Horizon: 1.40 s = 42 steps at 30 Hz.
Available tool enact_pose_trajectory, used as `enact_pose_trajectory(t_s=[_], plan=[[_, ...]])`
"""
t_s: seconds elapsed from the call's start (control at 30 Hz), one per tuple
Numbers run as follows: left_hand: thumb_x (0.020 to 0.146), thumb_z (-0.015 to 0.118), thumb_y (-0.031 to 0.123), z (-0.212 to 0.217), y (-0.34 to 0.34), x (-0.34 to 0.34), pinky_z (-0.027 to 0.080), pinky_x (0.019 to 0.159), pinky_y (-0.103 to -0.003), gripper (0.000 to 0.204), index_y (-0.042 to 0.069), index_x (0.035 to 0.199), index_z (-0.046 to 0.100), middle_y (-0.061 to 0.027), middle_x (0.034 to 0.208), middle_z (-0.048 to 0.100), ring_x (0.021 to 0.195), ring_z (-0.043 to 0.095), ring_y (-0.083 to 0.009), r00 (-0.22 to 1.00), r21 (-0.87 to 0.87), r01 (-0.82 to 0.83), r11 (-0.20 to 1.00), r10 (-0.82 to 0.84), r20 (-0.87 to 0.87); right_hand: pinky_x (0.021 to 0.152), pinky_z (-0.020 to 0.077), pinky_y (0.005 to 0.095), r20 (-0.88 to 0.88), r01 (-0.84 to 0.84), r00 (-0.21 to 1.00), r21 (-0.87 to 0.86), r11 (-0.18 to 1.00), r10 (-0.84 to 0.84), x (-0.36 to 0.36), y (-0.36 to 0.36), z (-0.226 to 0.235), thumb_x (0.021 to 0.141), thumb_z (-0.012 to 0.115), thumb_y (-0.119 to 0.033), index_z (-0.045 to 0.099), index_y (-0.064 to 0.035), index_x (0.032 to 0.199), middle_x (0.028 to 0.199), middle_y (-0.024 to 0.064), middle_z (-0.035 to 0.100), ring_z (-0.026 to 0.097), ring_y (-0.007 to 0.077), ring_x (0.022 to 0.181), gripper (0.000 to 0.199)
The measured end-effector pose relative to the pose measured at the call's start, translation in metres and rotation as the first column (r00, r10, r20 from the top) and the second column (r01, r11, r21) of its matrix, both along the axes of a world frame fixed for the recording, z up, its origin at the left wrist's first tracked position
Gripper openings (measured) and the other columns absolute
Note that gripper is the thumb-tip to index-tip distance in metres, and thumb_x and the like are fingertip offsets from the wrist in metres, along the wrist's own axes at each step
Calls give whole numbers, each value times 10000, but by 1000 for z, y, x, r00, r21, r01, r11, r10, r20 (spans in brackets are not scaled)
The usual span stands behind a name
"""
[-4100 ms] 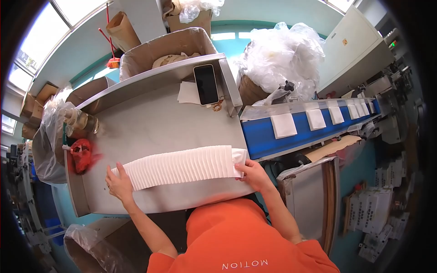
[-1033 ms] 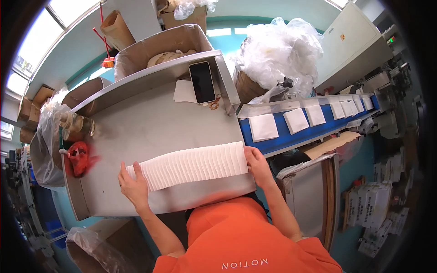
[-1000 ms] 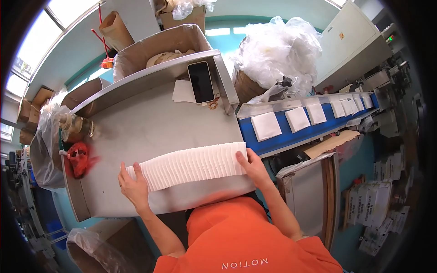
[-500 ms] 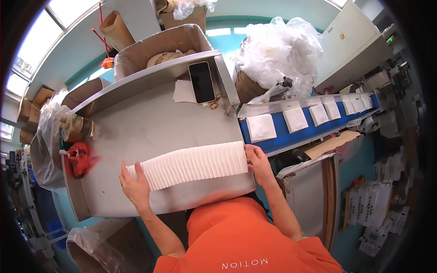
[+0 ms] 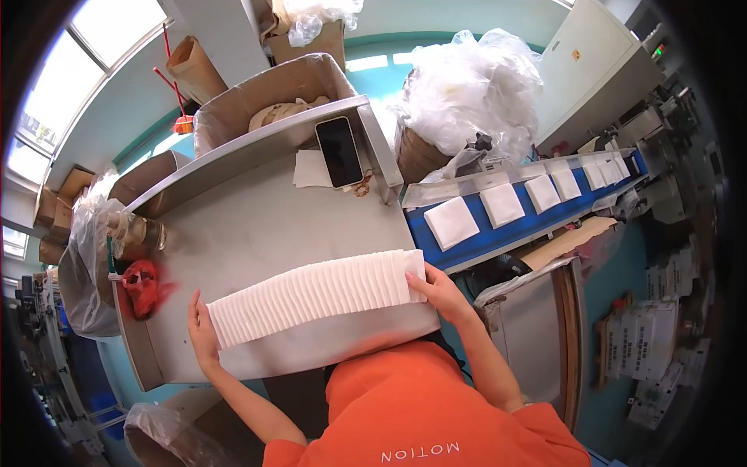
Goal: Packing pleated paper filters into small white boxes on a conveyor belt.
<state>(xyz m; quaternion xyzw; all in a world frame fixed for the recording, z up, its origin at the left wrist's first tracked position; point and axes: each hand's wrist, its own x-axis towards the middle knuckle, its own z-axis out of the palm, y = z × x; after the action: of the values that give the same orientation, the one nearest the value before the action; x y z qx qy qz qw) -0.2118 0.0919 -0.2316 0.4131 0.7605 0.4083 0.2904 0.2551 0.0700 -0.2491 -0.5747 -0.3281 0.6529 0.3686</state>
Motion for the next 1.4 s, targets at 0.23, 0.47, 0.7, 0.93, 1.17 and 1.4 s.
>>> enact_pose_trajectory(t_s=[0.23, 0.47, 0.7, 0.93, 1.17, 1.4], plan=[[1029, 439, 308, -20, -4, -37, 452, 872, -273, 391, 30, 1263, 581, -44, 1049, 626, 940, 569, -122, 908, 16, 63, 998, -64, 414, 698, 498, 252, 0, -102, 995, -142, 984, 104, 9, 3, 9, 937, 632, -268, 585, -36, 1223, 1040, 33, 645, 602, 97, 849, 371], [1011, 505, 303, -19, -8, -36, 466, 830, -254, 351, 10, 1147, 640, -39, 1014, 655, 909, 586, -113, 910, 24, 75, 997, -78, 407, 723, 532, 280, -248, 502, 815, -151, 852, -524, 1, -1, -24, 973, 577, -271, 564, -22, 1207, 1080, 86, 642, 650, 166, 870, 341], [996, 543, 320, -6, -2, 6, 466, 792, -253, 360, -9, 1085, 659, -38, 933, 662, 859, 585, -110, 969, -49, -30, 998, 41, 245, 866, 454, 260, 356, -2, 932, 208, 978, -74, -39, 0, 4, 975, 571, -367, 568, 5, 1197, 1046, 65, 650, 584, 117, 949, 433], [997, 533, 348, -11, -10, 4, 456, 757, -266, 406, -8, 1168, 629, -48, 913, 638, 826, 556, -107, 995, -62, -47, 997, 52, 89, 752, 515, 312, -211, 53, 970, -283, 958, -116, -9, -11, -20, 972, 566, -221, 566, -8, 1207, 1055, 46, 641, 619, 171, 926, 317], [1022, 474, 333, -2, -3, 28, 452, 851, -268, 410, 37, 1283, 583, -66, 1059, 638, 943, 565, -121, 996, 41, 58, 997, -61, 65, 793, 490, 275, -34, 243, 969, -2, 970, -243, -15, 5, -4, 976, 564, -383, 552, 3, 1167, 1033, 76, 630, 601, 132, 948, 431], [1024, 473, 311, -2, -10, -10, 458, 876, -270, 374, 28, 1226, 612, -54, 1060, 649, 975, 584, -132, 961, -56, 94, 994, -76, 266, 827, 460, 267, -237, 208, 945, -97, 973, -226, -32, 6, -15, 967, 581, -362, 563, -2, 1235, 1066, 45, 636, 582, 125, 935, 449]])
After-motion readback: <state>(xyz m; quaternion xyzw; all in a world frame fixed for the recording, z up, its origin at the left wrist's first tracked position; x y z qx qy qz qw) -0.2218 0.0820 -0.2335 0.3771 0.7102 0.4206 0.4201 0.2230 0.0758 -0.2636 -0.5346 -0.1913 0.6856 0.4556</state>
